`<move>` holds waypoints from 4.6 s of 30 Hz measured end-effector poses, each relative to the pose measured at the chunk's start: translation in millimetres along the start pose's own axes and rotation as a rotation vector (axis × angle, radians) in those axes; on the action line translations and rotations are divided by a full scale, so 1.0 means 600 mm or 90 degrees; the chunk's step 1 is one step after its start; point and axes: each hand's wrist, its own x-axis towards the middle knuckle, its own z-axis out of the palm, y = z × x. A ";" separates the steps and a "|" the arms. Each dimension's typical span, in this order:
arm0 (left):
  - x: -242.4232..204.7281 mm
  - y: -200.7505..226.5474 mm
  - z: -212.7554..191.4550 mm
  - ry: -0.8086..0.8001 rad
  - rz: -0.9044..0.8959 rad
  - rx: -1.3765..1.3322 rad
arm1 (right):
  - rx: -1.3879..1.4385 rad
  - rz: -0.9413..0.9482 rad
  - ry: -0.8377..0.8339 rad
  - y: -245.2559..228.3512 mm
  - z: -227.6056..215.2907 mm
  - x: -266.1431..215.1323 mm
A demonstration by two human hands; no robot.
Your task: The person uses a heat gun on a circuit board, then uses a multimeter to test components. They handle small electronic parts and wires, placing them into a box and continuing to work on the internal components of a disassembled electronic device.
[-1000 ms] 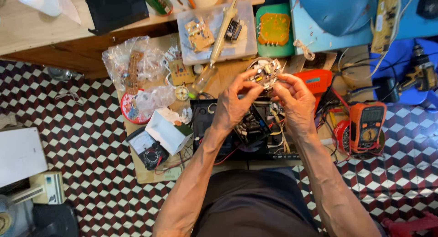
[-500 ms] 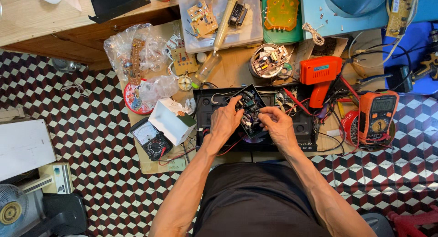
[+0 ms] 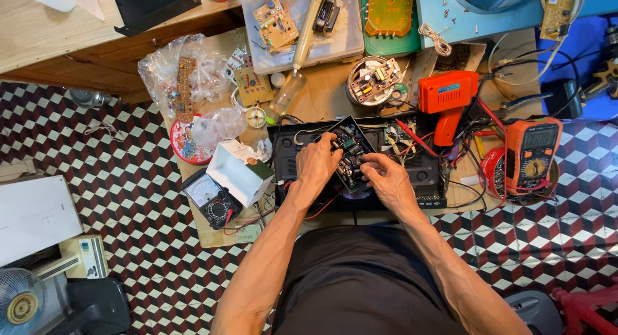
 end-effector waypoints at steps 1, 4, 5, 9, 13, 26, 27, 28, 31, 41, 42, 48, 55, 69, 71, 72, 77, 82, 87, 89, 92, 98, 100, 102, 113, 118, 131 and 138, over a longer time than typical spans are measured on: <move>-0.001 0.000 -0.001 -0.001 0.002 -0.004 | -0.002 0.000 -0.002 0.000 0.000 0.001; -0.006 0.000 -0.007 -0.005 0.023 -0.013 | 0.009 -0.001 -0.004 0.002 0.001 0.004; -0.008 0.001 -0.010 -0.007 0.033 -0.016 | 0.015 -0.001 -0.003 0.003 0.001 0.005; -0.021 0.009 -0.022 -0.090 -0.019 -0.043 | 0.015 -0.003 -0.005 0.008 -0.001 0.007; -0.055 0.012 -0.029 -0.129 0.023 -0.030 | 0.028 -0.010 -0.002 0.012 0.001 0.009; -0.066 -0.002 -0.015 0.023 -0.044 -0.116 | 0.005 0.000 0.001 0.011 -0.001 0.015; -0.059 -0.004 -0.013 0.008 -0.043 -0.100 | 0.002 -0.001 0.001 0.010 0.000 0.014; -0.053 -0.005 -0.011 -0.007 -0.042 -0.085 | 0.000 -0.003 0.001 0.009 0.001 0.015; -0.050 -0.003 -0.007 -0.025 -0.033 -0.065 | 0.004 -0.010 0.001 0.008 0.000 0.013; -0.099 0.001 -0.010 -0.085 0.030 -0.105 | 0.027 -0.014 0.005 0.005 0.001 0.011; -0.097 -0.001 -0.012 -0.047 0.005 -0.111 | 0.028 -0.016 0.006 0.006 -0.001 0.011; -0.046 -0.023 -0.019 0.053 -0.008 0.038 | 0.030 -0.013 0.001 0.006 0.001 0.011; -0.008 -0.025 0.004 0.028 0.009 0.131 | 0.019 -0.010 0.000 -0.005 -0.001 0.003; -0.063 0.013 -0.037 0.083 0.005 -0.324 | 0.017 -0.012 -0.008 0.000 -0.004 0.010; -0.073 0.020 -0.040 0.115 0.057 -0.417 | 0.020 -0.011 -0.010 0.003 -0.004 0.013; -0.078 0.023 -0.041 0.125 0.066 -0.415 | 0.040 -0.013 -0.011 0.003 -0.005 0.013; -0.098 0.044 -0.051 0.159 0.131 -0.401 | 0.199 -0.070 0.008 -0.024 -0.007 -0.014; -0.112 0.077 -0.062 0.147 0.187 -0.445 | 0.180 -0.141 0.042 -0.077 -0.009 -0.055; -0.127 0.096 -0.068 0.168 0.208 -0.450 | 0.116 -0.170 0.046 -0.099 -0.013 -0.078; -0.136 0.108 -0.068 0.195 0.209 -0.450 | 0.093 -0.172 0.056 -0.103 -0.017 -0.081; -0.140 0.132 -0.062 0.177 0.137 -0.534 | 0.139 -0.227 0.014 -0.103 -0.034 -0.075; -0.138 0.190 -0.042 0.231 0.125 -0.565 | 0.253 -0.210 -0.084 -0.100 -0.096 -0.042; -0.131 0.209 -0.036 0.231 0.095 -0.582 | 0.264 -0.195 -0.100 -0.099 -0.114 -0.030; -0.121 0.224 -0.025 0.234 0.081 -0.588 | 0.287 -0.174 -0.120 -0.092 -0.132 -0.014; -0.055 0.278 0.009 0.279 0.030 -0.519 | 0.490 0.004 -0.229 -0.092 -0.191 0.071; -0.036 0.293 0.010 0.285 0.002 -0.517 | 0.521 0.019 -0.230 -0.116 -0.200 0.082; 0.012 0.279 -0.008 0.316 0.050 -0.408 | 0.488 0.030 -0.226 -0.120 -0.193 0.133; 0.029 0.265 -0.010 0.322 0.084 -0.413 | 0.537 0.144 -0.237 -0.112 -0.188 0.158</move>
